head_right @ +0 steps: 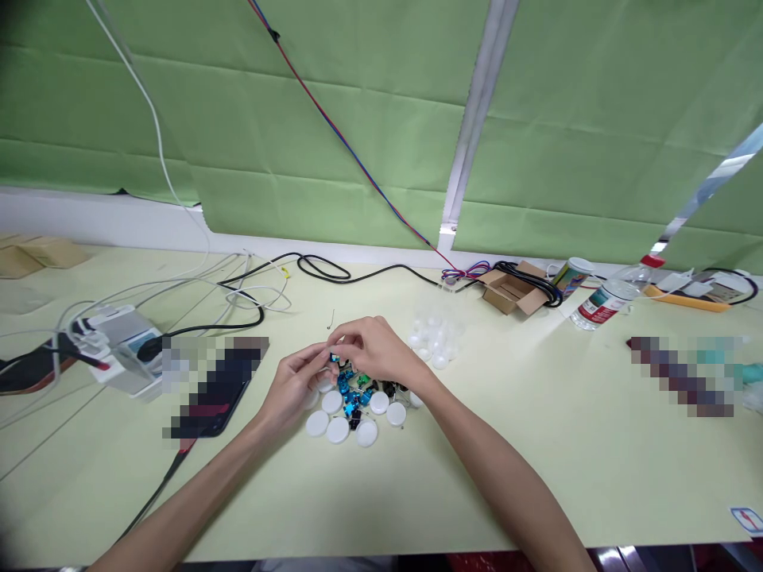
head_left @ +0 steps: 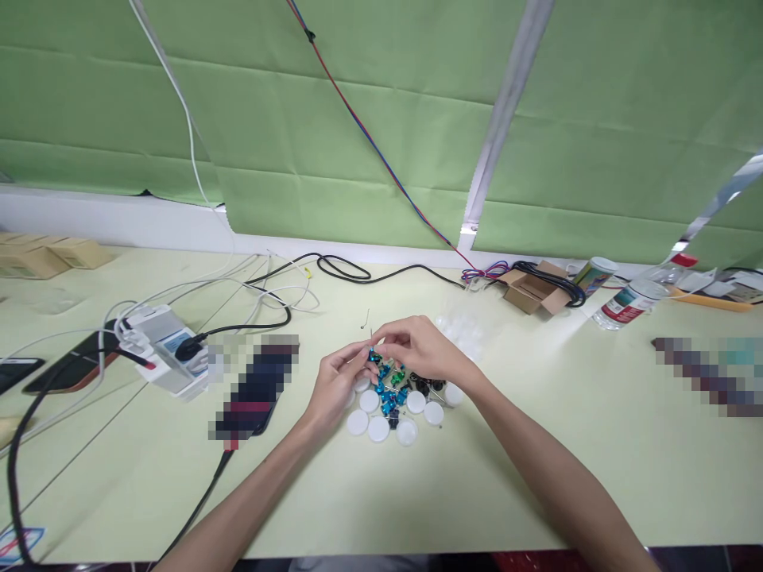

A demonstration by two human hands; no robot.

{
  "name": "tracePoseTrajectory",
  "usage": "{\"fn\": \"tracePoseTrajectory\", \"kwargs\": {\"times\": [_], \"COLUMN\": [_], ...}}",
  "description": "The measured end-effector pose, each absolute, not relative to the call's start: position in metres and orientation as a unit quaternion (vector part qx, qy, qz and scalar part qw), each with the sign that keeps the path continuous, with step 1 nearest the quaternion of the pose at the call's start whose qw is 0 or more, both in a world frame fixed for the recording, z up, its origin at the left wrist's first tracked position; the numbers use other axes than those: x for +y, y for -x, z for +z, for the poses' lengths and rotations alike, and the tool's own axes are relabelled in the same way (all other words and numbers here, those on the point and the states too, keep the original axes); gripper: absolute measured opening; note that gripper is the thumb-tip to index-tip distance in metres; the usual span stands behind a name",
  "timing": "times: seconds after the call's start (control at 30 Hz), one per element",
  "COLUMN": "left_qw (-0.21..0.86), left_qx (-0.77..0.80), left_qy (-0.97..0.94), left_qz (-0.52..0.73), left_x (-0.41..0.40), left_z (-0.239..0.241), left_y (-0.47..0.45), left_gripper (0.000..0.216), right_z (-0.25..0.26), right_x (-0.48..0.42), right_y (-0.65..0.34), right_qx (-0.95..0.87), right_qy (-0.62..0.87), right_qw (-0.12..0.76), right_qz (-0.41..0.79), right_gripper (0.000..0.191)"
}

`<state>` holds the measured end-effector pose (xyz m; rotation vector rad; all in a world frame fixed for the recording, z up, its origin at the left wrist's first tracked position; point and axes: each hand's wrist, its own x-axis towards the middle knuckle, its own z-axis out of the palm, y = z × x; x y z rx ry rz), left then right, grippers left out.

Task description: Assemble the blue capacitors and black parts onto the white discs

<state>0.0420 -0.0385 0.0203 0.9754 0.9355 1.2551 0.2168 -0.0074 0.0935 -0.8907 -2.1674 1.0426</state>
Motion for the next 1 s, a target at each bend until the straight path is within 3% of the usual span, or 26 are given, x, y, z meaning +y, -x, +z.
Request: {"fn": "tracePoseTrajectory", "kwargs": {"times": [0.4, 1.0], "left_qw": [0.662, 0.671], "left_qx": [0.350, 0.355], "left_qy": [-0.408, -0.376], "left_qz": [0.522, 0.532], "left_x": [-0.041, -0.041], "left_z": [0.026, 0.027], "left_y": [-0.044, -0.044], "left_gripper": [0.022, 0.024], "right_z": [0.085, 0.082], "right_x": [0.004, 0.005], "right_y": [-0.222, -0.219], "right_qx": [-0.737, -0.705], "right_qy": [0.268, 0.296], "right_qw": [0.286, 0.303], "right_qz": [0.550, 0.569], "right_gripper": [0.025, 0.034]}}
